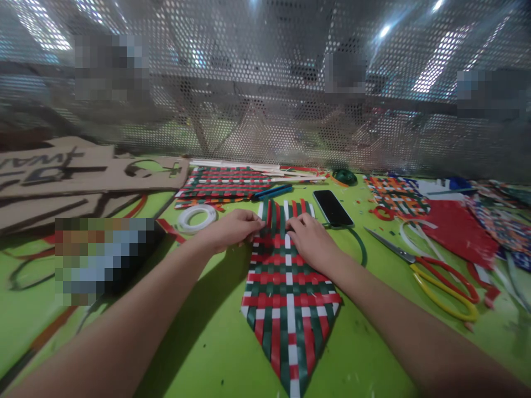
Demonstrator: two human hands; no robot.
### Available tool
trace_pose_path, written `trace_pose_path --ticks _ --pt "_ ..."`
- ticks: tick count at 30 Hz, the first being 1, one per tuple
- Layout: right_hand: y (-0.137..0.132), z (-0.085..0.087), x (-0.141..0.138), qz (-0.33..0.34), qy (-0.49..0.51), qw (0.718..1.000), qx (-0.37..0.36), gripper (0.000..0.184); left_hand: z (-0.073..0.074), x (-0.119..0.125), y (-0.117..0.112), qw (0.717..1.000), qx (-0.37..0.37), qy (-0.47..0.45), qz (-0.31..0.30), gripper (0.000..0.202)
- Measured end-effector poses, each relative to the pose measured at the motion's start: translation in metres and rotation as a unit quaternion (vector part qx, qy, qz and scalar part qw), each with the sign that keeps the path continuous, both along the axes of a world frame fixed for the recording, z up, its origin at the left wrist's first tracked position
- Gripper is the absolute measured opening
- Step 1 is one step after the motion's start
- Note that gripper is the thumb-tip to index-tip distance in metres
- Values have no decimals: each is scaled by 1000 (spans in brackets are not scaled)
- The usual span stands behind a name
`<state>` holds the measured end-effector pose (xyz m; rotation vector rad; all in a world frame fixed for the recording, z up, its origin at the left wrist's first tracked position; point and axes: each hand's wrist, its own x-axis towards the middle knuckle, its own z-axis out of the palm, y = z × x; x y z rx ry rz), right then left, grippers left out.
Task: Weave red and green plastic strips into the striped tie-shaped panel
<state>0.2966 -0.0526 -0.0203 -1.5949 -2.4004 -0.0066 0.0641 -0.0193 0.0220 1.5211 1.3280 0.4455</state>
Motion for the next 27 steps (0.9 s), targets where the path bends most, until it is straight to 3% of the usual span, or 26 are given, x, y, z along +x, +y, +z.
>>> trace_pose_path --ticks 7,16,23,27 --pt "0 0 0 -7 3 1000 -6 17 12 -20 0 995 -43 -71 -54 42" --pt "0 0 -1 -9 -5 1000 -6 20 6 -28 7 991 -49 -69 -102 34" --pt "-4 6 -2 -5 5 1000 -10 20 -9 -18 8 997 1 -53 -59 31" --pt "-8 11 0 3 -30 999 21 23 -7 -14 6 999 26 11 -27 28"
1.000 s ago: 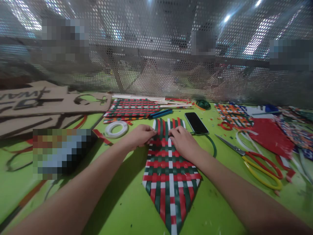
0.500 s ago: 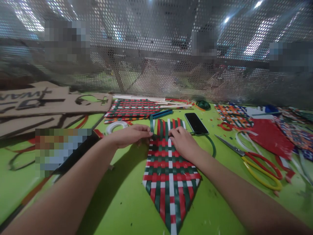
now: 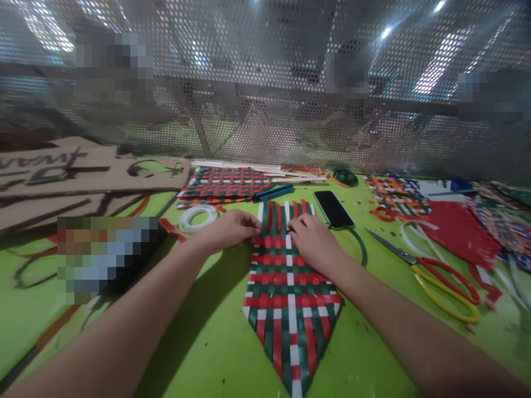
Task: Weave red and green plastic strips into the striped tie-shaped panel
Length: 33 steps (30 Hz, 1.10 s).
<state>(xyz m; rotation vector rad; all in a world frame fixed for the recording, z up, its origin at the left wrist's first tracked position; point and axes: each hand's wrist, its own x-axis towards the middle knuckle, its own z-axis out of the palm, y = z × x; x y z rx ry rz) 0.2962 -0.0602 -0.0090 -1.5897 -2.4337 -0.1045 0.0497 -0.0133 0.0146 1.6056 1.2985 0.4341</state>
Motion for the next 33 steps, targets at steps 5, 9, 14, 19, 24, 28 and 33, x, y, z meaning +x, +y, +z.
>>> trace_pose_path --ticks 5,9,14,19,24,28,33 --pt "-3 7 9 6 -9 999 35 25 16 -8 -1 989 31 143 7 27" --pt "-2 12 20 30 45 998 29 28 25 -19 1 979 45 195 -28 27" --pt "-5 21 41 8 8 1000 11 57 32 -18 -3 966 106 235 3 13" --pt "-7 25 54 -35 -25 999 -20 76 29 -17 -4 948 140 283 41 12" --pt "-5 26 54 -32 -25 999 -36 77 19 -14 -3 926 227 301 22 15" --pt "-5 28 56 -13 -6 998 -53 66 11 -3 -7 931 253 259 -43 30" --pt "-5 31 58 -8 7 998 -66 48 8 2 -9 948 210 231 -59 31"
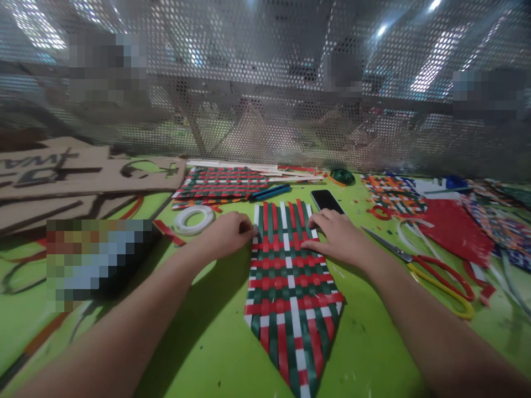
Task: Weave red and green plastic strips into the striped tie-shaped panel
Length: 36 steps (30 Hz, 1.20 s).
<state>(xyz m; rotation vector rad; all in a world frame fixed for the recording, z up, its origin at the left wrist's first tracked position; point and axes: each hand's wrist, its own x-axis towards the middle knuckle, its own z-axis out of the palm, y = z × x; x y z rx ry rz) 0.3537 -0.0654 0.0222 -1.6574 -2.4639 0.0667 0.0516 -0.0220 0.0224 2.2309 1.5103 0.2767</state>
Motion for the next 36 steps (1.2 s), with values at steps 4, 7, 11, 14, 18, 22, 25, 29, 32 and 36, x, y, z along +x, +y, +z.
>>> trace_pose_path --ticks 4,7,11,14,18,22,25,29,32,36 --pt "0 1 0 -2 14 1000 -23 43 1 -6 3 998 -52 -35 5 28" --pt "-1 0 0 -10 26 999 -36 44 0 -13 6 997 -71 -35 -13 19" --pt "0 -2 0 -25 24 998 -55 37 3 -18 5 997 -66 2 -35 17" --pt "0 -3 0 -23 28 997 -61 35 9 -7 -4 996 11 70 -48 21" --pt "-1 -3 -1 -10 37 999 -33 36 9 19 -26 981 156 27 -112 44" --pt "-3 -3 -4 21 26 999 5 36 -6 33 -42 975 67 33 -209 94" --pt "-5 -5 -8 40 35 999 -12 50 -16 33 -45 974 48 51 -215 105" --pt "-10 -6 -13 25 35 999 -32 74 -18 32 -45 975 56 64 -205 101" --pt "-13 -5 -15 29 32 998 -36 71 -15 34 -49 976 46 76 -197 101" --pt "-13 -2 -17 34 25 998 -41 65 -12 36 -55 980 28 70 -186 95"
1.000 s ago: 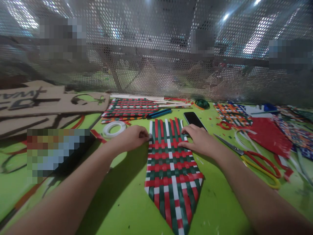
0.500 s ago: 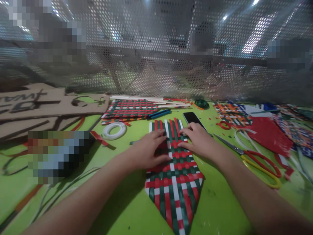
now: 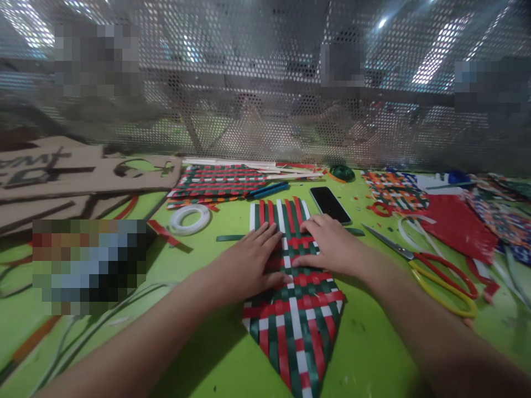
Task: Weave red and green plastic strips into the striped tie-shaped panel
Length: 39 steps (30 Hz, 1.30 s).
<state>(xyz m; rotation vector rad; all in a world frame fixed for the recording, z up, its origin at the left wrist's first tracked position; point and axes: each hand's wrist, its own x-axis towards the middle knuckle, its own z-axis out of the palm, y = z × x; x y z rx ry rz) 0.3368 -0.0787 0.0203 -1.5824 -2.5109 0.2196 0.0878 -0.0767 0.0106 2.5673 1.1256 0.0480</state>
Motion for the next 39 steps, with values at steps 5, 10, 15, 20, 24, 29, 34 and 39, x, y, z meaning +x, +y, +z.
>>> trace_pose_path --ticks 5,10,15,20,24,29,34,39 --pt "-2 6 -1 17 14 999 -33 52 6 -10 3 998 -55 1 34 116" --pt "-5 11 -3 16 1 999 -32 43 20 -20 9 991 -119 20 55 118" --pt "-5 14 -3 22 5 999 -46 44 30 -20 8 989 -121 31 85 107" --pt "-5 14 -2 19 27 997 -77 38 31 -19 8 988 -124 25 89 94" --pt "-3 13 -2 21 29 995 -90 38 31 -20 8 987 -128 26 88 89" --pt "-1 11 1 51 49 991 -112 42 34 -18 6 986 -116 39 109 99" --pt "-1 13 1 70 54 988 -129 43 38 -18 5 983 -99 72 135 101" --pt "-2 18 -2 61 53 985 -151 41 38 -18 6 985 -95 72 129 103"
